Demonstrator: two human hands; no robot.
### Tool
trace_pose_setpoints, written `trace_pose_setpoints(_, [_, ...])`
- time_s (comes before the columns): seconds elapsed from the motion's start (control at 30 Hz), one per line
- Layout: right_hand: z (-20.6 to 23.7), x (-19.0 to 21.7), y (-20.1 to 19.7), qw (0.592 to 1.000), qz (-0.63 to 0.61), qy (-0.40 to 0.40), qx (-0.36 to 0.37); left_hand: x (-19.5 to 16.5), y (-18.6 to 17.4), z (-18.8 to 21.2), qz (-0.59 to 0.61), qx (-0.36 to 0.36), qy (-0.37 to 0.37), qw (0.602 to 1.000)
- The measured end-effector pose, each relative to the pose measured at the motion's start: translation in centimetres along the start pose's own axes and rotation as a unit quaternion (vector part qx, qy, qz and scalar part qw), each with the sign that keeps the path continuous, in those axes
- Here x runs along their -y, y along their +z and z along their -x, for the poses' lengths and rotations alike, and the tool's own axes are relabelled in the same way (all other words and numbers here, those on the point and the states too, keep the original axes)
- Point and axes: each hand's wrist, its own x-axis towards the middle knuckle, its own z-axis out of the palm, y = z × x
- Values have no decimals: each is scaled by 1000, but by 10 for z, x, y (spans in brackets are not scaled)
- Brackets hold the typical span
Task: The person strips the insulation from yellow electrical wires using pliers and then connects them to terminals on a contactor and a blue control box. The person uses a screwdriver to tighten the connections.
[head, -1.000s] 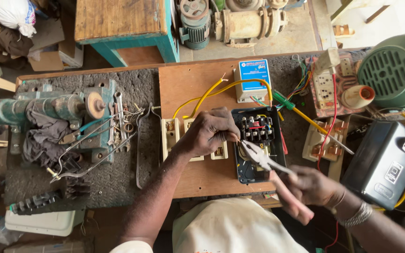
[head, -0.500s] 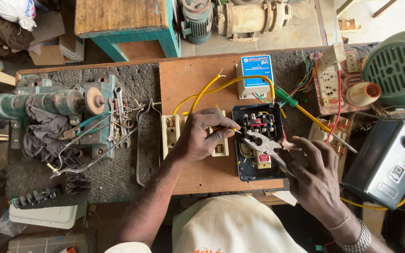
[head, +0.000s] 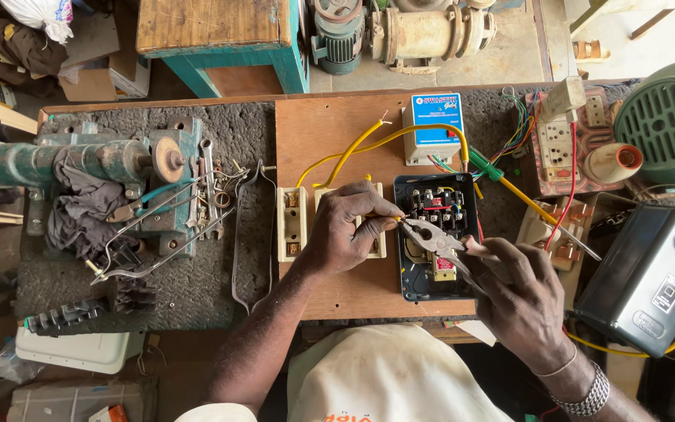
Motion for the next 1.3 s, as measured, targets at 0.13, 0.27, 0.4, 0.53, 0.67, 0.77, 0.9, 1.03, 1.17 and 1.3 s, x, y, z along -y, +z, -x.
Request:
trace_pose_setpoints(0.13, [11,-13,16,969,-230,45,79,5,8,1,-2,-56,27,998])
trace_pose_setpoints(0.27, [29,-14,42,338,-865,275,247,8,15,4,-10,-67,48,997])
trace_pose_setpoints(0.4, [31,0,51,207,-902,221,308,7,6,2,-12,-55,48,997])
trace_pose_setpoints(0.53, [16,0,31,491,-770,251,321,2,-21,1,-33,-3,54,998])
trace_pose_setpoints(0.67, [13,-8,17,675,-674,175,244,-10,-27,4,56,8,9,998])
trace_pose_setpoints(0.77, [26,-17,13,701,-628,271,204,-17,-16,1,-23,-1,29,999])
trace_pose_setpoints(0.9, [45,-23,19,680,-623,372,107,-12,10,-20,73,16,-17,997])
trace_pose_setpoints(1.03, [60,-21,35,603,-676,421,36,14,37,-61,319,77,-233,915])
trace_pose_setpoints(1.17, [72,-15,49,569,-717,402,-2,33,55,-104,500,75,-300,809])
trace_pose_setpoints(1.3, [78,-8,48,616,-701,360,13,12,52,-96,541,33,-273,795])
